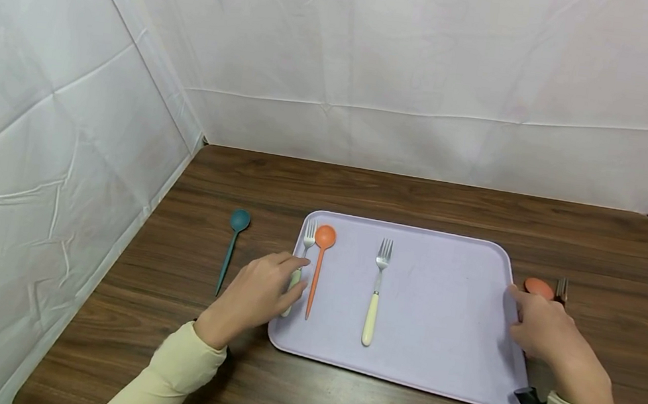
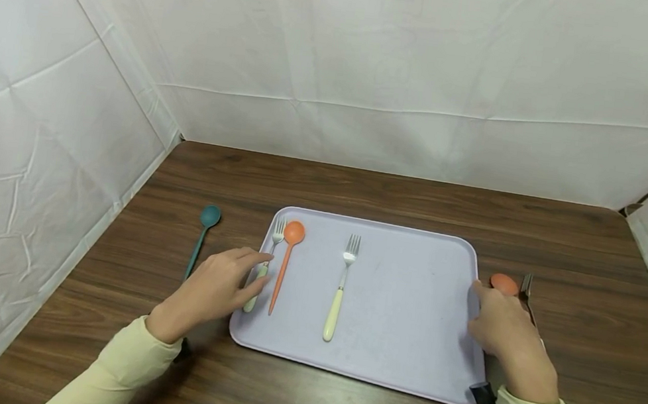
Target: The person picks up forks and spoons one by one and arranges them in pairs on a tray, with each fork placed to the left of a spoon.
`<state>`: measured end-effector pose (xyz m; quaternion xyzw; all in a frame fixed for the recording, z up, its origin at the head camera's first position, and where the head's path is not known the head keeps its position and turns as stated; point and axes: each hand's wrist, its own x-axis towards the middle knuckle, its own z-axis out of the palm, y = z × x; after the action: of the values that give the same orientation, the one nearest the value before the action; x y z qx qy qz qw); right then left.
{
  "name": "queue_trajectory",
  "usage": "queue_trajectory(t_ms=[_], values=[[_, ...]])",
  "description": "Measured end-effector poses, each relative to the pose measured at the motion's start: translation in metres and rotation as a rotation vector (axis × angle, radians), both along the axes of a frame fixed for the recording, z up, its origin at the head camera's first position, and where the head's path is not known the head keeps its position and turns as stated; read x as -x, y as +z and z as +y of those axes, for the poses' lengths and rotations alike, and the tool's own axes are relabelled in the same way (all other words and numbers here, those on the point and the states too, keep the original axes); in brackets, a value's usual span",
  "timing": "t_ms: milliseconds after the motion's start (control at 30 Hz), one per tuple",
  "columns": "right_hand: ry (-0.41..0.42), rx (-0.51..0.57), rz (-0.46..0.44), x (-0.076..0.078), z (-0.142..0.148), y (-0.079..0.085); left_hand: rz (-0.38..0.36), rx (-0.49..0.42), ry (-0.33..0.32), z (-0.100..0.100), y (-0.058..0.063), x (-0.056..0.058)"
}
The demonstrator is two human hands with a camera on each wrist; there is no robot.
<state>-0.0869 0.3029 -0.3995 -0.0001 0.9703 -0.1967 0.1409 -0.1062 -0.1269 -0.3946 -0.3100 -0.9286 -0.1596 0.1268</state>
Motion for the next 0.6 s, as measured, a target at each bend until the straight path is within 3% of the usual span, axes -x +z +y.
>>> queue_trajectory(t_ms=[600], values=[[0.005,-0.026,0.0,0.0004,0.0,0.0017,-0.019,-0.055,0.138,-0.0065,-0.0006,0.003]])
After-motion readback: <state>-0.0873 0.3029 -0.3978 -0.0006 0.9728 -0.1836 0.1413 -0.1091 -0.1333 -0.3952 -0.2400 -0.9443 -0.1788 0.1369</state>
